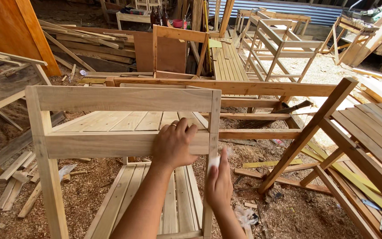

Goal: The person sands a wooden chair frame, first rubbing the top rails and backrest with a white abrasive sheet, then sanding the side rails and legs with an orange sanding block, and finally sanding the seat slats and top surface, rotating the chair to reach different sides.

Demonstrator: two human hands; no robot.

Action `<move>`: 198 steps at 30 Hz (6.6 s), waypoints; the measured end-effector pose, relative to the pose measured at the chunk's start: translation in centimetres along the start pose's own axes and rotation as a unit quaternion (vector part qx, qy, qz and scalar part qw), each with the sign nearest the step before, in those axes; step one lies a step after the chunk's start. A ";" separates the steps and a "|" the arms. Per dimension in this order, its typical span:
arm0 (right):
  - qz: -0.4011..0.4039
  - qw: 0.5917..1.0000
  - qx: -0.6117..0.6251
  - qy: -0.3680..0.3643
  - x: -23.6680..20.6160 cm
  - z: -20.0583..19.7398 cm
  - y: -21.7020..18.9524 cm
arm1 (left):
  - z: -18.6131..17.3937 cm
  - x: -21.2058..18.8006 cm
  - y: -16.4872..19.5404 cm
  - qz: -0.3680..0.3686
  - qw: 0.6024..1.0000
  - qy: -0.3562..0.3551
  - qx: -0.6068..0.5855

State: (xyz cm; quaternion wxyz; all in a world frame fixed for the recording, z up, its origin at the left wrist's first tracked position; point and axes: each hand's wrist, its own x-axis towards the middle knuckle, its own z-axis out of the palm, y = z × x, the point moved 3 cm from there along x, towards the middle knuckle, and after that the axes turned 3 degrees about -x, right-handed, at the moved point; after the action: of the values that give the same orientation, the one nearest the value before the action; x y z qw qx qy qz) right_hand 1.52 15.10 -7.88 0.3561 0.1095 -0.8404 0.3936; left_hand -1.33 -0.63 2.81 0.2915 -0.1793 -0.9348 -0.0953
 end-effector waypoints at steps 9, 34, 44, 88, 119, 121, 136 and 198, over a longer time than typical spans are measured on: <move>0.060 0.998 -0.018 -0.023 17.2 2.2 -1.4 | 0.0 0.0 0.3 0.005 1.000 -0.018 0.006; 0.000 0.999 0.034 0.019 16.1 2.5 -0.3 | 0.4 -0.1 0.6 0.010 1.000 0.014 -0.002; 0.133 0.988 0.029 -0.066 -10.8 1.2 6.2 | 0.4 0.1 0.7 0.019 0.999 0.025 -0.003; 0.100 0.994 -0.034 -0.038 -13.9 0.4 6.1 | 0.1 -0.4 1.5 0.011 0.998 -0.004 0.063; 0.004 0.998 -0.059 -0.012 12.9 2.0 0.0 | 0.5 -0.2 0.5 0.037 0.998 0.054 0.008; 0.054 0.994 -0.089 -0.024 20.2 2.1 -2.2 | 0.5 -0.2 0.5 0.025 0.999 0.046 0.009; -0.004 0.999 -0.040 0.019 -25.0 1.8 8.3 | 1.9 -0.3 -0.5 0.069 0.995 0.042 0.056; 0.388 0.918 0.035 -0.073 -19.7 2.1 10.7 | 17.2 -20.5 6.4 -0.274 0.948 0.073 -0.143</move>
State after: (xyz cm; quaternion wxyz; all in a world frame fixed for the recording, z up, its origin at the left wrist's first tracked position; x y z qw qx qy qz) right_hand 9.70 18.79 -28.51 0.1092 -0.1843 -0.8263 0.5210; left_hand 8.05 4.35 -22.56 0.2933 0.0516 -0.9004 -0.3172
